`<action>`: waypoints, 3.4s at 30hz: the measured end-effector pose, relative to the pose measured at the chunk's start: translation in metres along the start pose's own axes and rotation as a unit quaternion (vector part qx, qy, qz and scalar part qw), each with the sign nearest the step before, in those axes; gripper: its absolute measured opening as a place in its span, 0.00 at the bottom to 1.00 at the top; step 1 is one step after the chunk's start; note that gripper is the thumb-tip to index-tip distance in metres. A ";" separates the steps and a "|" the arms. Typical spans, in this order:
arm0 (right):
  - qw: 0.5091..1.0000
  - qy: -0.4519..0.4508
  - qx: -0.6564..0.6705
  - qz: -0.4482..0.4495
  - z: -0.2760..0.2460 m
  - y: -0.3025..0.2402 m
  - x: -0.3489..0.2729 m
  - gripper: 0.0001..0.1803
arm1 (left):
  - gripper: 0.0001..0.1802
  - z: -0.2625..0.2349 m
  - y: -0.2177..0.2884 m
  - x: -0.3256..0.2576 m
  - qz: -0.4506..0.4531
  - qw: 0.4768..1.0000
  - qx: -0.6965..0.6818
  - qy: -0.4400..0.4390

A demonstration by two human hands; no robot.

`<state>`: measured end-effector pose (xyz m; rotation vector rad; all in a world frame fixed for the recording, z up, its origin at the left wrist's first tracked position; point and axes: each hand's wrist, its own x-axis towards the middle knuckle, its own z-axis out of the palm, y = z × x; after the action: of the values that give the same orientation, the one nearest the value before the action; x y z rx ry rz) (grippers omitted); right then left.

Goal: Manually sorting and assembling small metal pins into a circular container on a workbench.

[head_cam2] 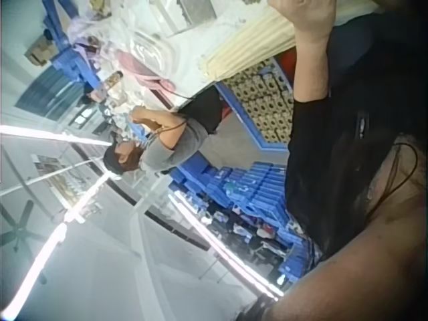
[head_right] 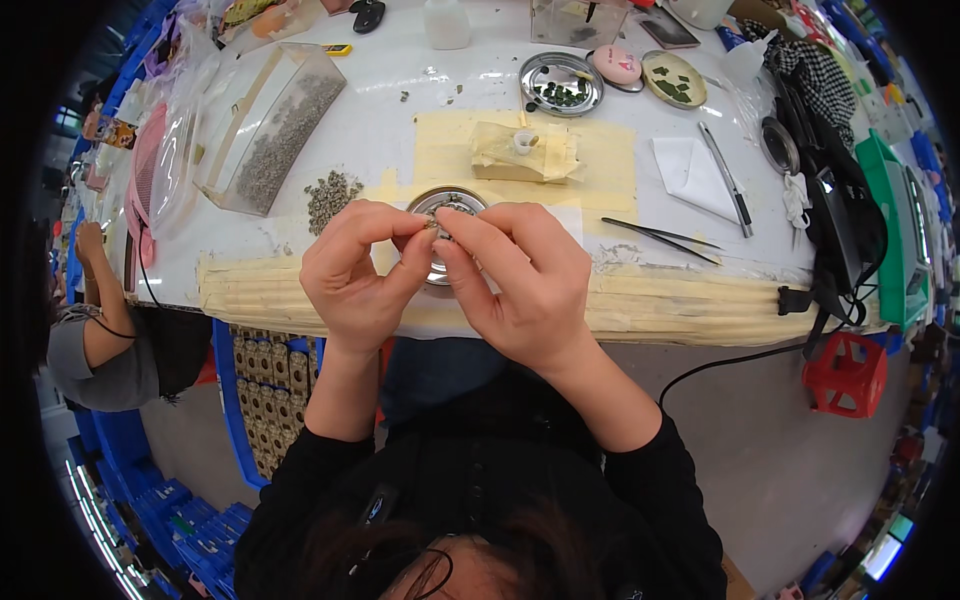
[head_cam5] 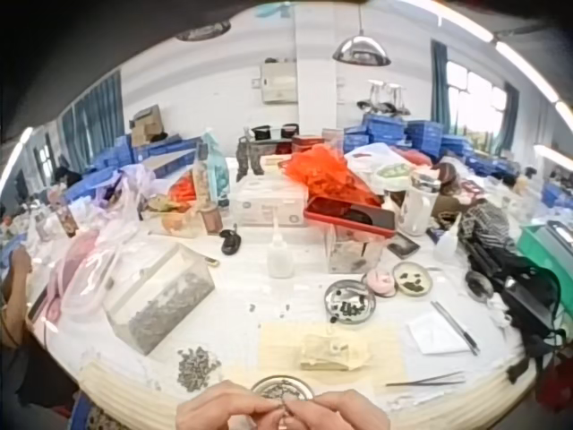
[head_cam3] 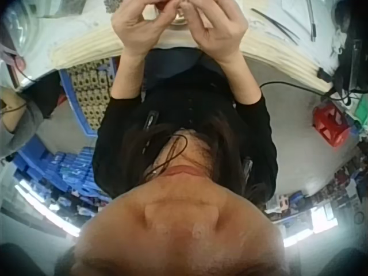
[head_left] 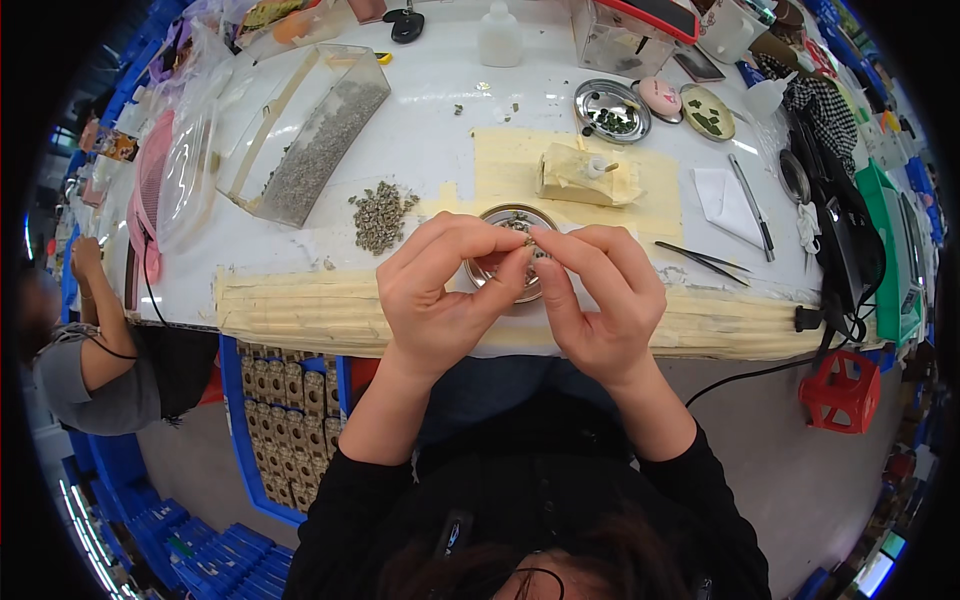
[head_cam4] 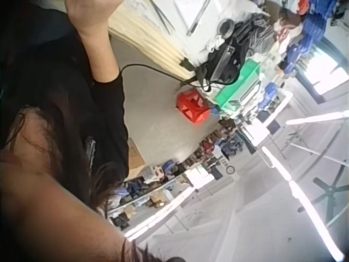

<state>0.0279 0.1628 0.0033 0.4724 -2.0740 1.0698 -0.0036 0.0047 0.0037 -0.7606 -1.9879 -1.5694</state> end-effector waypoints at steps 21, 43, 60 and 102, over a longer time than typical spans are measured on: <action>0.998 -0.045 -0.020 -0.049 0.002 0.001 -0.003 0.22 | 0.09 0.005 -0.002 -0.002 -0.025 0.998 0.052 0.008; 0.985 -0.065 0.126 0.100 -0.004 0.002 0.001 0.11 | 0.09 0.001 -0.001 0.000 0.017 1.000 0.019 0.002; 0.994 -0.081 -0.019 -0.070 0.000 -0.002 -0.003 0.23 | 0.08 0.004 -0.002 -0.002 -0.044 0.998 0.048 0.014; 0.998 -0.030 -0.047 -0.021 0.003 -0.003 -0.003 0.20 | 0.08 0.004 -0.001 -0.001 -0.029 0.999 0.011 0.024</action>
<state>0.0302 0.1584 0.0008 0.5041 -2.1477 0.9400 -0.0033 0.0080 0.0015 -0.6568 -2.0058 -1.5802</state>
